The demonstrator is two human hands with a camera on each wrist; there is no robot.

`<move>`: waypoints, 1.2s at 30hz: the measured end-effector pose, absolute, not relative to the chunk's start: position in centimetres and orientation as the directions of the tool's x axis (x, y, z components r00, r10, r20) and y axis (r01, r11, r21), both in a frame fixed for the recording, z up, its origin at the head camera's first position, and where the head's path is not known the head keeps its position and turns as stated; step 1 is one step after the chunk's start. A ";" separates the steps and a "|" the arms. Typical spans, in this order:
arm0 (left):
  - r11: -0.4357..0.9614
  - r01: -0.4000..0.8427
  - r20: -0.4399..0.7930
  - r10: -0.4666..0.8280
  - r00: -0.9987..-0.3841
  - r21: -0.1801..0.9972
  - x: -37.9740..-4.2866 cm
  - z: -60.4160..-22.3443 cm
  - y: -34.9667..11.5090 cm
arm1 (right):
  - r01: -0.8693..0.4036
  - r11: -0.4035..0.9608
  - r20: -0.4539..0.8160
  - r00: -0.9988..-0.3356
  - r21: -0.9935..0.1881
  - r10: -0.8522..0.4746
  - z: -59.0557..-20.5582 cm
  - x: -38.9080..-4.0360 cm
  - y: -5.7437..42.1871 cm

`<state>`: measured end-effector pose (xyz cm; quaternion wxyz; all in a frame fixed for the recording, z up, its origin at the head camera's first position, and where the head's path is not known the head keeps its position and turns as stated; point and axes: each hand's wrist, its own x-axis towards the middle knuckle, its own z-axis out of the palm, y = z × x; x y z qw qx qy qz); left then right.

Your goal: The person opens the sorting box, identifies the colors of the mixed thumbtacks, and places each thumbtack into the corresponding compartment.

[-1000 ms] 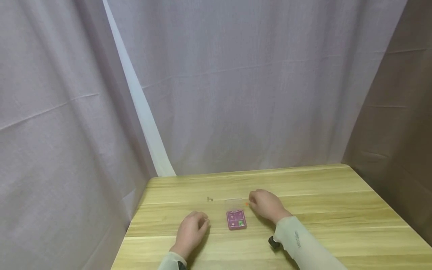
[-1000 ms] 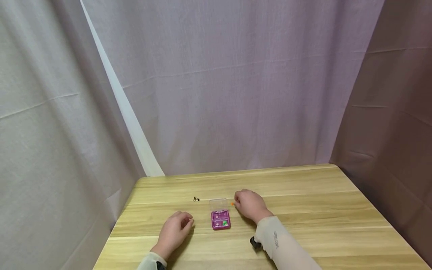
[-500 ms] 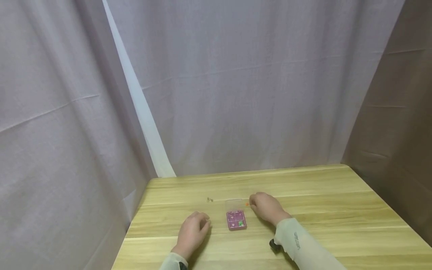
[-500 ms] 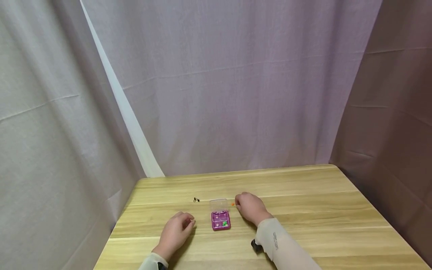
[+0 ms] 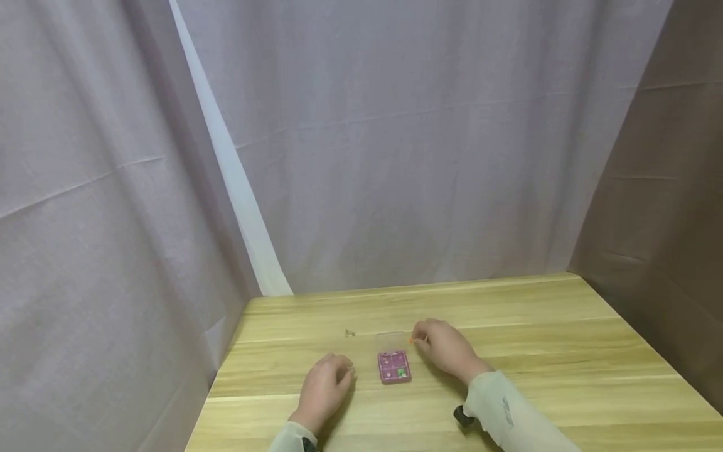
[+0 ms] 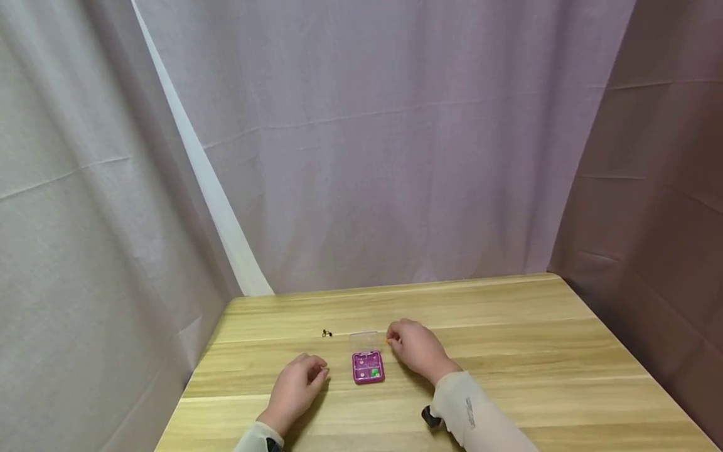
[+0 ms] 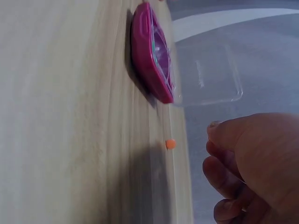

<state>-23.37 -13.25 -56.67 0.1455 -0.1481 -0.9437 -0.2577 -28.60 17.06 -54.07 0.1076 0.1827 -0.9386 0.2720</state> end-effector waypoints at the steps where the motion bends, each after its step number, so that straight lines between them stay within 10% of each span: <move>1: 0.822 0.355 0.350 0.205 -0.914 0.446 -23.3 -56.7 -13.3 | -0.406 0.777 0.300 -0.909 -0.482 -0.288 -54.0 -28.3 17.0; 36: 0.821 0.334 0.310 0.203 -0.929 0.463 -23.2 -56.8 -13.3 | -0.447 0.775 0.276 -0.893 -0.447 -0.356 -55.3 -27.0 14.1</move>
